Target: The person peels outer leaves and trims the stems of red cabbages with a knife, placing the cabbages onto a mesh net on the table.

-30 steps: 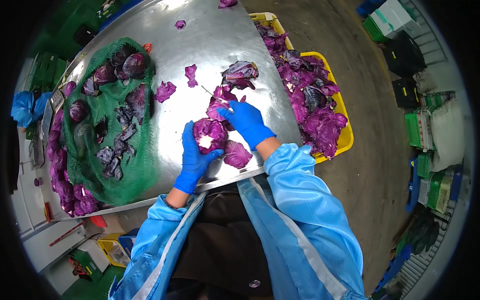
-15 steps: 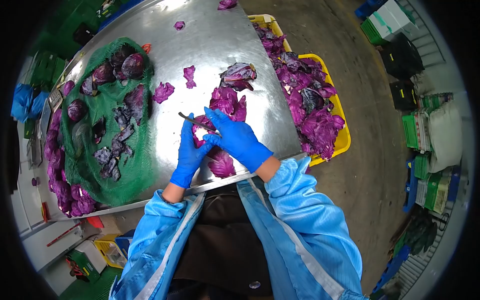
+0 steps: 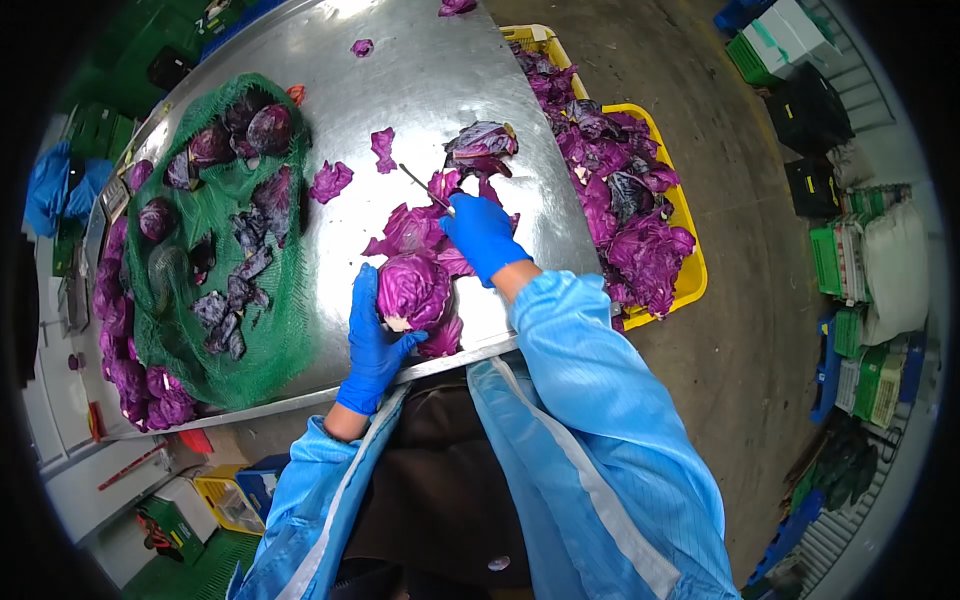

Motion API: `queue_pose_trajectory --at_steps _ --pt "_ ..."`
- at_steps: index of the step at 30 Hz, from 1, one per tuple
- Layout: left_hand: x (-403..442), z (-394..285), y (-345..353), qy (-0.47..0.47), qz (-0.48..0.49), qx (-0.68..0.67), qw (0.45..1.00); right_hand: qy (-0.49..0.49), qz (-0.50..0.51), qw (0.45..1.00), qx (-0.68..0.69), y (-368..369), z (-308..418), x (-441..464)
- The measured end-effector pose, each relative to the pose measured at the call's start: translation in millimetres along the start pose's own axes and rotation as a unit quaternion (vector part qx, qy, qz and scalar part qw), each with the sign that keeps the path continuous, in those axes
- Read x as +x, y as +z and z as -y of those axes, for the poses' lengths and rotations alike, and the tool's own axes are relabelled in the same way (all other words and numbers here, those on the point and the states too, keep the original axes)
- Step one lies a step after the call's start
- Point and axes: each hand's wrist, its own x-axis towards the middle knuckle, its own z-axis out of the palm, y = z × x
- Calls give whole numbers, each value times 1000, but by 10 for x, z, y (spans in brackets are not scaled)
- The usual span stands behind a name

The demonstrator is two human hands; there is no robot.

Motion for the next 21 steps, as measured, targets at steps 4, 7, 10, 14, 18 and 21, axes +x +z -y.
queue_pose_trajectory --at_steps 4,7,10,14,18,21 --pt "41 -237 -105 -65 -5 57 996 -81 109 956 260 -217 172 -499" --pt "312 -335 -74 -126 31 41 991 -280 65 933 217 -78 112 -607" --pt "404 -263 7 -160 82 29 983 -238 127 926 266 -82 -8 -602" --pt "383 -170 17 -119 69 -47 989 -250 122 947 161 -244 -7 -619" --pt "318 -262 -73 -111 81 -83 987 -103 66 984 133 -338 -17 -520" --pt "166 -72 -78 -72 67 -108 989 -3 49 997 -63 -461 -169 -413"
